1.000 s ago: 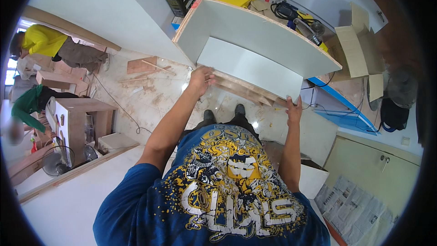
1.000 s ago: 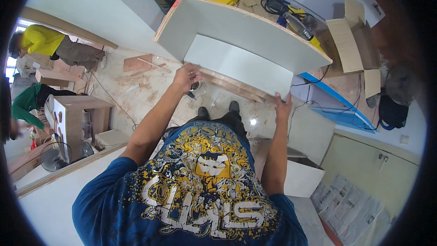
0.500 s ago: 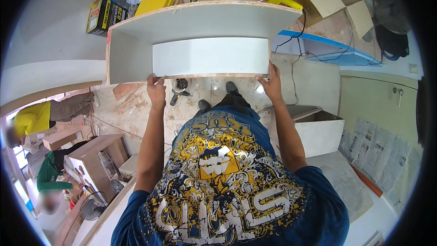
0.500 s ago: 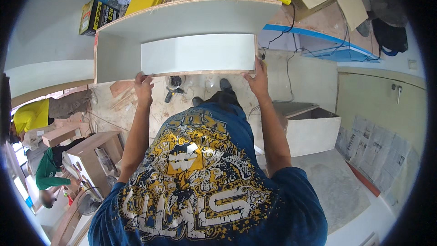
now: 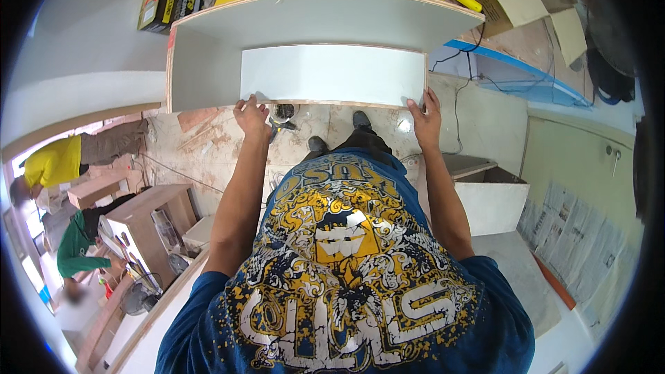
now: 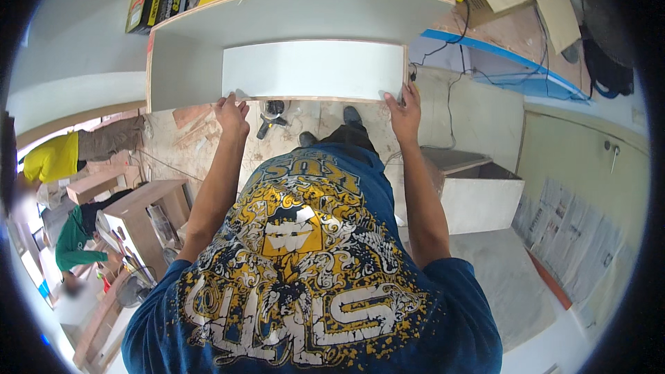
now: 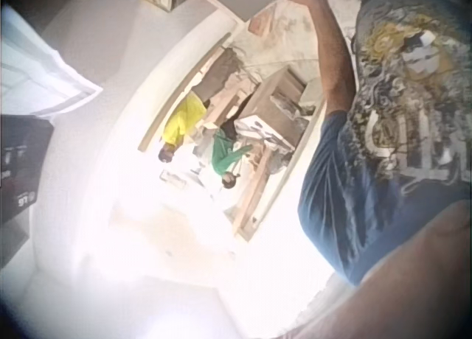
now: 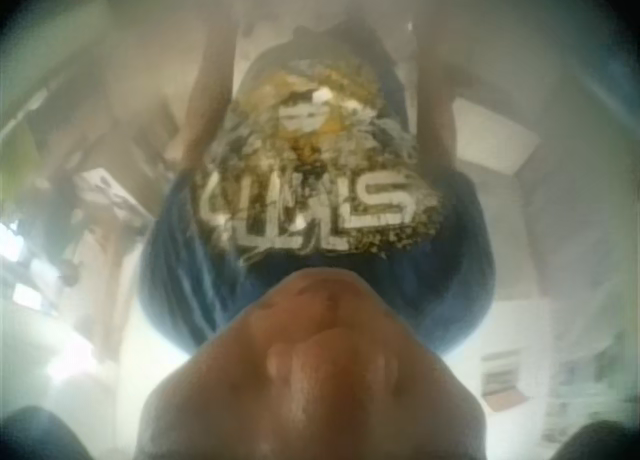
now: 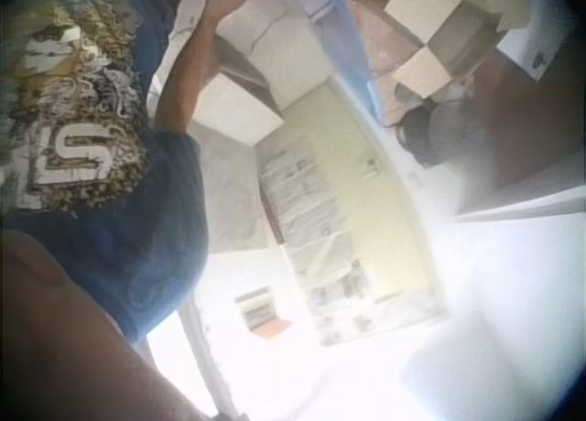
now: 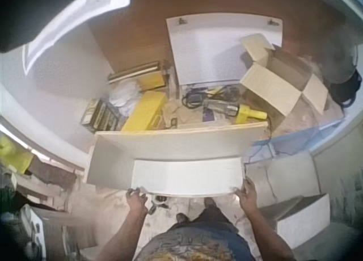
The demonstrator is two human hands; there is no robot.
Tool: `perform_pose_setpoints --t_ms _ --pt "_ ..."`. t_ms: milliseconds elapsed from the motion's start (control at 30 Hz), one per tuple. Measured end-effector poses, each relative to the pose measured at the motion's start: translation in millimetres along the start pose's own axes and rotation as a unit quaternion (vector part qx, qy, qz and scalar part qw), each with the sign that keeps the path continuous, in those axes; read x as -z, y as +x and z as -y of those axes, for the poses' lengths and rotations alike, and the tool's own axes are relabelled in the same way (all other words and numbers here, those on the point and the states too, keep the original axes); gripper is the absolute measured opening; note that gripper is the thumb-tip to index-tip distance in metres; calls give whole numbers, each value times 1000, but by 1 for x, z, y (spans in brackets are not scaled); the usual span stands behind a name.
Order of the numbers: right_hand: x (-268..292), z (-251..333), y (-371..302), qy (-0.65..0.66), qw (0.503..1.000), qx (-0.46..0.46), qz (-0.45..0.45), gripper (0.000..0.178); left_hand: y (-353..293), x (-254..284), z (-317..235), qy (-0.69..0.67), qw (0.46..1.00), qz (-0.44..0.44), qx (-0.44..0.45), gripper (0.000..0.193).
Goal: The person assembles a wooden cabinet by handling and positioning various panels and shelves. They work with two other people to fit the pieces together and secure them in place.
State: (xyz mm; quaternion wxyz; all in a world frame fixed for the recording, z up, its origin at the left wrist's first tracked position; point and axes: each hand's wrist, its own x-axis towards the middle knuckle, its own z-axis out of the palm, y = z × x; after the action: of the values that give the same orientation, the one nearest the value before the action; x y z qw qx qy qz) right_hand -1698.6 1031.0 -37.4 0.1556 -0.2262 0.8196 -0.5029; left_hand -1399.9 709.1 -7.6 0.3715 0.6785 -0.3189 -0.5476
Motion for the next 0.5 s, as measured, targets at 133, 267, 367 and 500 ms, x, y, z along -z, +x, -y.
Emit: perform_pose_setpoints --t_ms 133,267,367,500 --pt "4 -8 -6 11 1000 1 -18 54 1 -2 -3 -31 999 -2 29 49" --pt "8 10 0 33 999 22 36 80 24 23 18 171 974 66 -132 35" --pt "12 18 0 -126 985 95 75 108 -7 20 7 431 789 12 -438 28" --pt "3 65 12 -286 943 114 126 126 3 23 14 114 992 62 -3 27"
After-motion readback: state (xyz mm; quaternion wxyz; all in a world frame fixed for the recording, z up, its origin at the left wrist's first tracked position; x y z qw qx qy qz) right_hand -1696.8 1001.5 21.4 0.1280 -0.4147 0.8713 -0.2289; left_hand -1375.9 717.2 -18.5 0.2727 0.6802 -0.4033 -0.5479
